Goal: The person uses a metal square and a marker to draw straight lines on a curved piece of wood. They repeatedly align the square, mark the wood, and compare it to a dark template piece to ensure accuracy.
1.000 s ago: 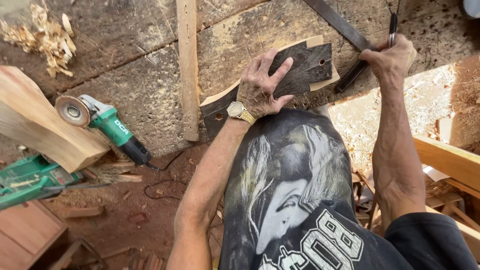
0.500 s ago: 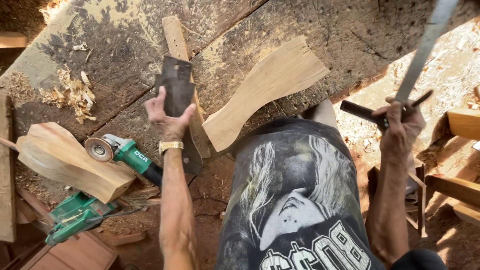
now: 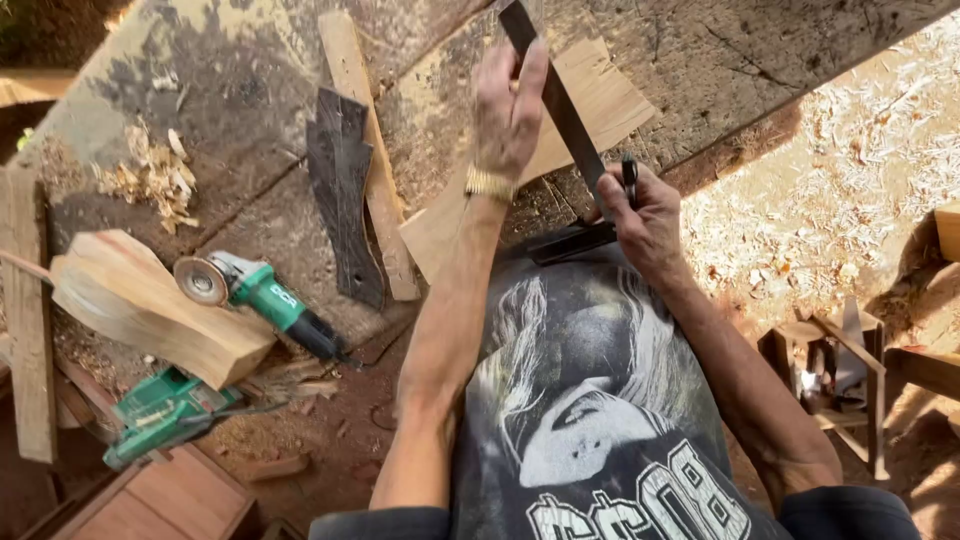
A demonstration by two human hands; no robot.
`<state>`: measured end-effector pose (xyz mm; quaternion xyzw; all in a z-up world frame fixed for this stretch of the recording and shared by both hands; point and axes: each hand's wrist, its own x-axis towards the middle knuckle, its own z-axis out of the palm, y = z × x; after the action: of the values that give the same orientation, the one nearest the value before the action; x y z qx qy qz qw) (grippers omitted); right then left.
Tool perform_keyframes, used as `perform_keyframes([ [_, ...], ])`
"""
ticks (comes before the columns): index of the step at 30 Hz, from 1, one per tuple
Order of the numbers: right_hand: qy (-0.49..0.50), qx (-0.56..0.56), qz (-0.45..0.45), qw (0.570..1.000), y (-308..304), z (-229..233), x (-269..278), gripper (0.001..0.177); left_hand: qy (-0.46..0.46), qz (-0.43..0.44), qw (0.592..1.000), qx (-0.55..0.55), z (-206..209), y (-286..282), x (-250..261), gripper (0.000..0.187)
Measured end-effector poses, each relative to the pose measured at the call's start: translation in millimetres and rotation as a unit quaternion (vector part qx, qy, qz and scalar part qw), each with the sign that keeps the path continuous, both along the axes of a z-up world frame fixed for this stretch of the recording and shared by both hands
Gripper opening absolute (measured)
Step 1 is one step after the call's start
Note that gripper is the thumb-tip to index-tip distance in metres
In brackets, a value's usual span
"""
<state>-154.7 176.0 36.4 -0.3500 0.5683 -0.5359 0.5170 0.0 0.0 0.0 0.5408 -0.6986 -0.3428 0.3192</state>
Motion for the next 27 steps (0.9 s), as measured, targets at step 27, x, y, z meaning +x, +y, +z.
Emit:
perform_keyframes([
  [27, -0.058, 0.072, 0.081, 0.992, -7.5, -14.1, -10.2, 0.026, 0.098, 0.026, 0.992, 0.079, -15.7, -27.5, -12.1, 0.022],
])
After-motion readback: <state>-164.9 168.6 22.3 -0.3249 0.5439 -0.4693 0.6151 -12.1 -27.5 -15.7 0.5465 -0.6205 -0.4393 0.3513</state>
